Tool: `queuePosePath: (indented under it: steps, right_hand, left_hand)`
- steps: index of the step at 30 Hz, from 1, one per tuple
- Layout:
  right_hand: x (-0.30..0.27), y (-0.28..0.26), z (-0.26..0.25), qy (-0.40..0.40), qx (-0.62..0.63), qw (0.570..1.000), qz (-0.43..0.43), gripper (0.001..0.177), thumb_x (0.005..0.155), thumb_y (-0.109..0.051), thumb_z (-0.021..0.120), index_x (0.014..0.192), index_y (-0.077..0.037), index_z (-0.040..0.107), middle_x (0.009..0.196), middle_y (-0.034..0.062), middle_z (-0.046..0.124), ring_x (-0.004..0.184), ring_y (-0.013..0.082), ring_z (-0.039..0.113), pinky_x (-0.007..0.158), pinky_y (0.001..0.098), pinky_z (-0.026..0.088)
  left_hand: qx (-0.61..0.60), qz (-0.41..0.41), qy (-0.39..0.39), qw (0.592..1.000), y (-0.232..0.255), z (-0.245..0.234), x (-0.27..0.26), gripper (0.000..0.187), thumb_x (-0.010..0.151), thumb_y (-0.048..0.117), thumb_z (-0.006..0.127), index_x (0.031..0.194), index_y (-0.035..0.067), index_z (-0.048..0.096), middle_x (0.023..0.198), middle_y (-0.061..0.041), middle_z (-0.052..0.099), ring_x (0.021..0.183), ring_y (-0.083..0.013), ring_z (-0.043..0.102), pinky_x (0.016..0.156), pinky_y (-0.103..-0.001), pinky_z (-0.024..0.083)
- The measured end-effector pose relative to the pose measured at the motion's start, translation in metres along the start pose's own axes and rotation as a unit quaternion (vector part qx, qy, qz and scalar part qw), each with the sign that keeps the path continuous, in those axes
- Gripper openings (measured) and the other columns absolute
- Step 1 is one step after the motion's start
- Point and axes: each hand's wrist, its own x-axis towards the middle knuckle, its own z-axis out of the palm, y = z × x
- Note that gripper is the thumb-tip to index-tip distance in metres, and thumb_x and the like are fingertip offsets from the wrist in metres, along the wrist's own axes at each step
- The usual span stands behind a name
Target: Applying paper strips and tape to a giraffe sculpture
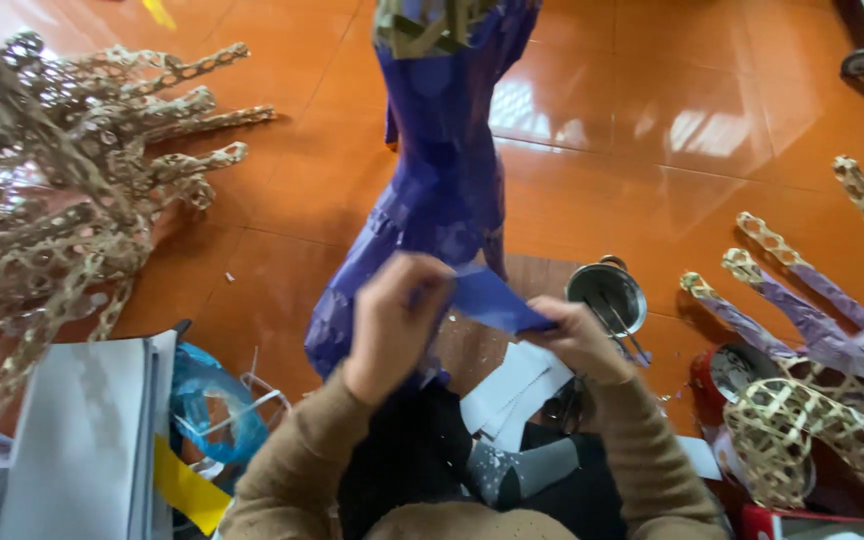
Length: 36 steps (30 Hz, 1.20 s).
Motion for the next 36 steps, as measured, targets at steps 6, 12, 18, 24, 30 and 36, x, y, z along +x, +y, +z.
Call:
queuePosePath:
  steps: [6, 12, 18, 24, 30, 36]
  right_hand:
    - [0.085, -0.059, -0.035, 0.113, -0.028, 0.977, -0.180, 0.009, 0.083, -0.006, 0.075, 0.083, -0.002, 0.067, 0.087, 0.0181, 0.070, 0.086, 0.0297, 0.066, 0.085, 0.0369, 0.051]
    - [0.152, -0.152, -0.017, 0.164, 0.116, 0.971, -0.127, 0.018, 0.095, 0.006, 0.056, 0.109, -0.003, 0.062, 0.099, 0.0050, 0.066, 0.082, 0.0111, 0.061, 0.081, 0.0215, 0.055]
    - [0.188, -0.120, -0.019, 0.162, 0.283, 0.939, -0.109, 0.005, 0.095, -0.005, 0.064, 0.100, -0.005, 0.064, 0.083, 0.0005, 0.062, 0.069, 0.0078, 0.060, 0.070, 0.0212, 0.062]
    - [0.203, -0.114, 0.000, 0.189, 0.248, 0.939, -0.142, 0.007, 0.101, -0.013, 0.057, 0.098, -0.007, 0.058, 0.096, 0.0044, 0.065, 0.092, 0.0138, 0.067, 0.094, 0.0330, 0.061]
    - [0.210, -0.119, 0.012, 0.212, 0.289, 0.927, -0.106, 0.014, 0.100, -0.020, 0.058, 0.093, -0.009, 0.054, 0.091, 0.0018, 0.063, 0.084, 0.0095, 0.066, 0.074, 0.0246, 0.059]
    - [0.217, -0.112, 0.009, 0.201, 0.338, 0.915, -0.089, 0.015, 0.097, -0.020, 0.062, 0.092, -0.007, 0.057, 0.086, 0.0031, 0.063, 0.073, 0.0075, 0.063, 0.068, 0.0221, 0.060]
  left_hand:
    - [-0.242, -0.051, 0.115, 0.962, 0.006, -0.071, 0.074, 0.007, 0.092, -0.001, 0.063, 0.090, 0.006, 0.062, 0.077, -0.001, 0.055, 0.074, -0.0101, 0.058, 0.076, -0.029, 0.059]
    - [-0.533, -0.045, 0.001, 0.845, -0.072, -0.089, 0.173, 0.010, 0.101, 0.012, 0.058, 0.108, 0.006, 0.061, 0.095, -0.006, 0.066, 0.088, -0.0148, 0.065, 0.089, -0.033, 0.056]
    - [-0.570, -0.094, -0.049, 0.815, -0.109, -0.058, 0.226, 0.009, 0.097, 0.012, 0.062, 0.097, 0.004, 0.066, 0.086, -0.007, 0.066, 0.078, -0.0145, 0.065, 0.077, -0.028, 0.058]
    - [-0.497, -0.096, -0.038, 0.862, -0.079, -0.034, 0.237, 0.011, 0.096, 0.013, 0.063, 0.099, 0.002, 0.065, 0.081, -0.002, 0.063, 0.068, -0.0045, 0.055, 0.056, -0.017, 0.049]
    - [-0.456, -0.088, -0.018, 0.885, -0.073, -0.019, 0.240, 0.019, 0.093, 0.014, 0.066, 0.103, -0.002, 0.061, 0.073, 0.000, 0.059, 0.052, -0.0010, 0.047, 0.042, -0.016, 0.039]
    - [-0.423, -0.034, -0.018, 0.905, -0.082, -0.007, 0.246, 0.010, 0.097, 0.006, 0.058, 0.102, -0.002, 0.060, 0.087, -0.007, 0.064, 0.066, -0.0048, 0.054, 0.057, -0.018, 0.047]
